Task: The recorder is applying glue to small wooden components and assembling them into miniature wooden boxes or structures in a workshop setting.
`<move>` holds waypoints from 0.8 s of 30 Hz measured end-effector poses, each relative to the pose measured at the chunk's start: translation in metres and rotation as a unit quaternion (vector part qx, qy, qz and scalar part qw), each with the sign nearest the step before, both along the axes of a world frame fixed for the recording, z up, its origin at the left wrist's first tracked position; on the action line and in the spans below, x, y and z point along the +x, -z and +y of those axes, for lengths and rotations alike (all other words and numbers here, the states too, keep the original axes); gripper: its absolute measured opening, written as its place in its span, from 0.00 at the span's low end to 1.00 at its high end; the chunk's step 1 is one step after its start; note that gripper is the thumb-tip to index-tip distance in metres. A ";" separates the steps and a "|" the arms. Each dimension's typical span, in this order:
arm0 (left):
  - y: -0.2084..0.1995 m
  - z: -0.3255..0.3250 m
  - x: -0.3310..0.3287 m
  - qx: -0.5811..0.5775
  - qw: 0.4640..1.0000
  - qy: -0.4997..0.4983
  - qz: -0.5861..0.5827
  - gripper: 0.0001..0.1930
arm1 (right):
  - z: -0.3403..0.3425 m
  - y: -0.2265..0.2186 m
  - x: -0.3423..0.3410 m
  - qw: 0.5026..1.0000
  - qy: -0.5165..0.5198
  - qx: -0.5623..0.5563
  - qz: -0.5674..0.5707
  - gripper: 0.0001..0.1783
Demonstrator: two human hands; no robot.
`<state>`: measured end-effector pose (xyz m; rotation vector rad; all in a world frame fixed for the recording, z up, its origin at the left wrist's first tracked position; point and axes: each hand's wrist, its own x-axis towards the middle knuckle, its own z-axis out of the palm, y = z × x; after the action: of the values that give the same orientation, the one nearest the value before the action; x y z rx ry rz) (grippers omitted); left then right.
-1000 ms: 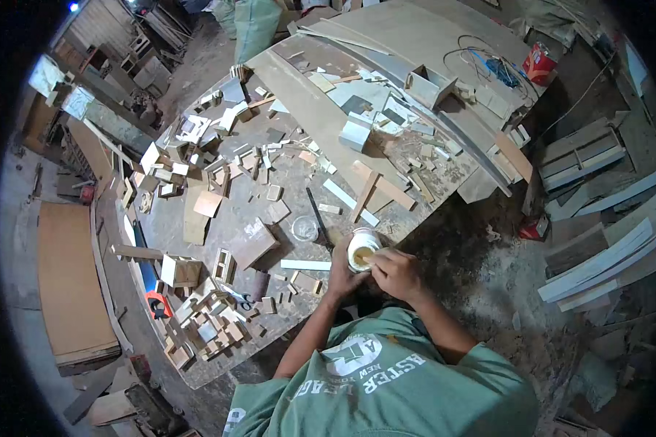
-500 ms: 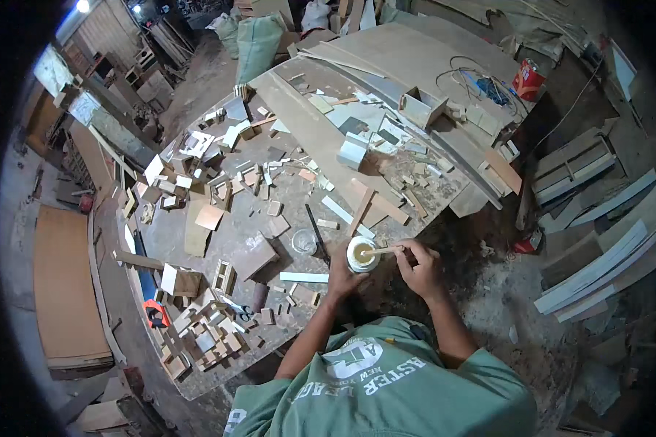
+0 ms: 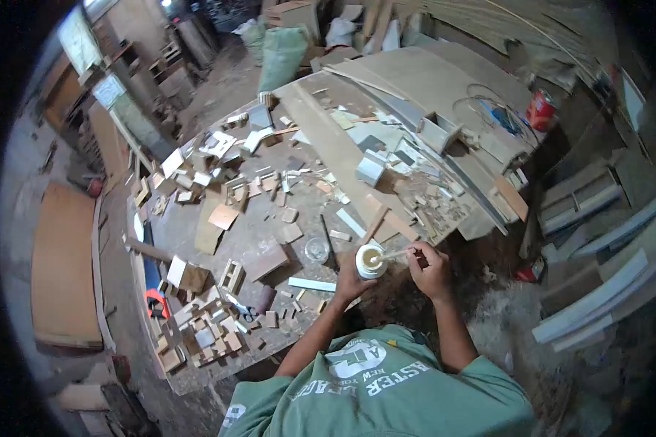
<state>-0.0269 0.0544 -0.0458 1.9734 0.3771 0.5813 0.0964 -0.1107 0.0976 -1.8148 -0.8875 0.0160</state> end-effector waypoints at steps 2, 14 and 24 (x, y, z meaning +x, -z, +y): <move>0.009 0.003 -0.002 -0.025 1.000 0.011 0.004 0.45 | 0.007 0.005 -0.001 0.999 -0.034 -0.029 -0.024 0.05; 0.023 0.030 -0.118 -0.039 0.990 -0.125 0.060 0.17 | 0.049 0.047 0.009 0.985 -0.121 -0.115 -0.044 0.10; -0.022 0.030 -0.212 -0.056 0.957 -0.285 0.005 0.07 | 0.058 0.059 0.017 0.983 -0.094 -0.156 -0.005 0.10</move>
<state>-0.2392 0.0848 -0.0234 1.7506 0.9813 0.8871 0.1135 -0.0523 0.0387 -2.0128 -1.1092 0.2791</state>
